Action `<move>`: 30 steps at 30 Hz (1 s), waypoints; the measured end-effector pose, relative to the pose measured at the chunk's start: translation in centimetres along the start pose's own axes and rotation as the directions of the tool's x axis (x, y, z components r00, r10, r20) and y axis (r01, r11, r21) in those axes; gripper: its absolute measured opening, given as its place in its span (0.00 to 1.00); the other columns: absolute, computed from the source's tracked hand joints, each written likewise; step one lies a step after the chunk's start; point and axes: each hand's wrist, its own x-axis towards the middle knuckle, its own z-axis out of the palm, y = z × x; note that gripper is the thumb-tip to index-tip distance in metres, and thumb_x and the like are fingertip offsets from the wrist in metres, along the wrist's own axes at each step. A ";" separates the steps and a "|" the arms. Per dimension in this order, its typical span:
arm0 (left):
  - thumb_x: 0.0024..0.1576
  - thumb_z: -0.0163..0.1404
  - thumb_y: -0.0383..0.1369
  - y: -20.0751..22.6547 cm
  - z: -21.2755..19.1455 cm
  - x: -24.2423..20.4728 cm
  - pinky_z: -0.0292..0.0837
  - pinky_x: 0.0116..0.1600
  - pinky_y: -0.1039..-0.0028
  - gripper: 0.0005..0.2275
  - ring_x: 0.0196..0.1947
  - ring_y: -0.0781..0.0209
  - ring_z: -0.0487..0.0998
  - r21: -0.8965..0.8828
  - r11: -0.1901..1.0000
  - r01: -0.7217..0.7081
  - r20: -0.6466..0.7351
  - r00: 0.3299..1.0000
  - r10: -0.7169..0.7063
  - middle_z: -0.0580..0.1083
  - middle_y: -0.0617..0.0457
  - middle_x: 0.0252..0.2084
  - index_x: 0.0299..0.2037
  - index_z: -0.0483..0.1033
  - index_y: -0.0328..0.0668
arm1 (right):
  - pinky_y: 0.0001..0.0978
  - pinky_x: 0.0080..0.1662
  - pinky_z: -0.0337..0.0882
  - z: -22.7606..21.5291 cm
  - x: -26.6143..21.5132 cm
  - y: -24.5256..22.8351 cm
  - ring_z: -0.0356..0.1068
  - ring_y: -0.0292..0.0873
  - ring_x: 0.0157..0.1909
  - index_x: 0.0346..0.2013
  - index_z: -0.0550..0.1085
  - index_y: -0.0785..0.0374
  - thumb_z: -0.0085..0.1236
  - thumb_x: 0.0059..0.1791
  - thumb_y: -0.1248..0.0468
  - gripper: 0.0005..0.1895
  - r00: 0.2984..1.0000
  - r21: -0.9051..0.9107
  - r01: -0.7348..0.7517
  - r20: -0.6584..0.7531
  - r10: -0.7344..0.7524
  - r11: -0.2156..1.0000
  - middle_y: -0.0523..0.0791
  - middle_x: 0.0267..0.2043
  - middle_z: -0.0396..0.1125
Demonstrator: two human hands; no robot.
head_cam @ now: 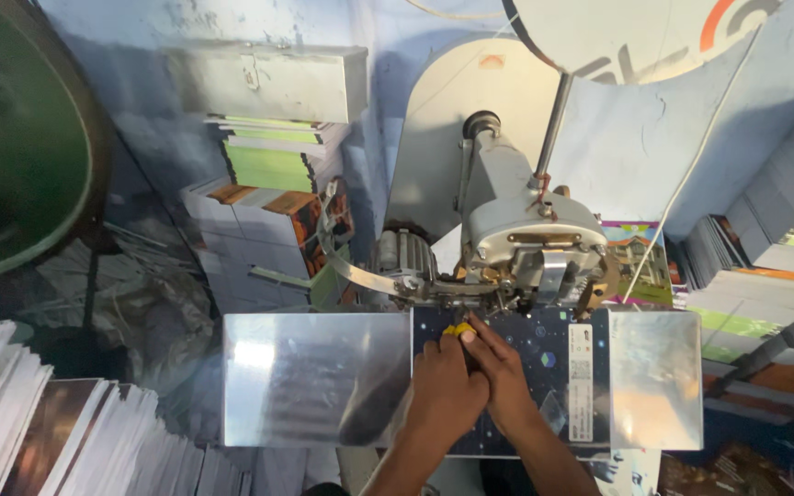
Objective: The person operates a manual book-binding machine to stitch the spine of several books. They place each book under the machine's press, pull the lever to secure the binding, and then remove the finished book to place it on a stack.
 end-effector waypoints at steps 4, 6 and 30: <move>0.48 0.50 0.30 0.3 -0.7 -0.2 0.68 0.52 0.45 0.18 0.45 0.30 0.72 -0.002 0.999 0.035 0.071 0.997 -0.035 0.71 0.28 0.45 0.47 0.67 0.27 | 0.28 0.47 0.70 0.5 -0.2 -0.6 0.71 0.37 0.44 0.69 0.65 0.67 0.54 0.52 0.59 0.31 1.000 0.018 -0.005 0.022 0.005 1.000 0.47 0.47 0.73; 0.48 0.50 0.30 0.4 -0.7 -0.3 0.68 0.53 0.45 0.18 0.45 0.30 0.72 0.007 1.000 0.023 0.058 0.998 -0.024 0.71 0.28 0.45 0.48 0.67 0.27 | 0.28 0.48 0.71 0.7 -0.4 -0.9 0.72 0.37 0.45 0.70 0.65 0.66 0.53 0.52 0.59 0.31 1.000 0.024 -0.014 0.025 0.013 1.000 0.47 0.47 0.73; 0.51 0.50 0.34 3.1 -1.9 -0.6 0.70 0.52 0.47 0.19 0.47 0.33 0.74 0.063 0.990 0.128 0.144 0.980 -0.136 0.71 0.32 0.47 0.50 0.68 0.32 | 0.27 0.44 0.70 0.2 -1.0 -1.9 0.70 0.36 0.41 0.65 0.67 0.69 0.54 0.51 0.59 0.29 1.000 0.027 0.025 -0.008 -0.025 0.999 0.45 0.42 0.72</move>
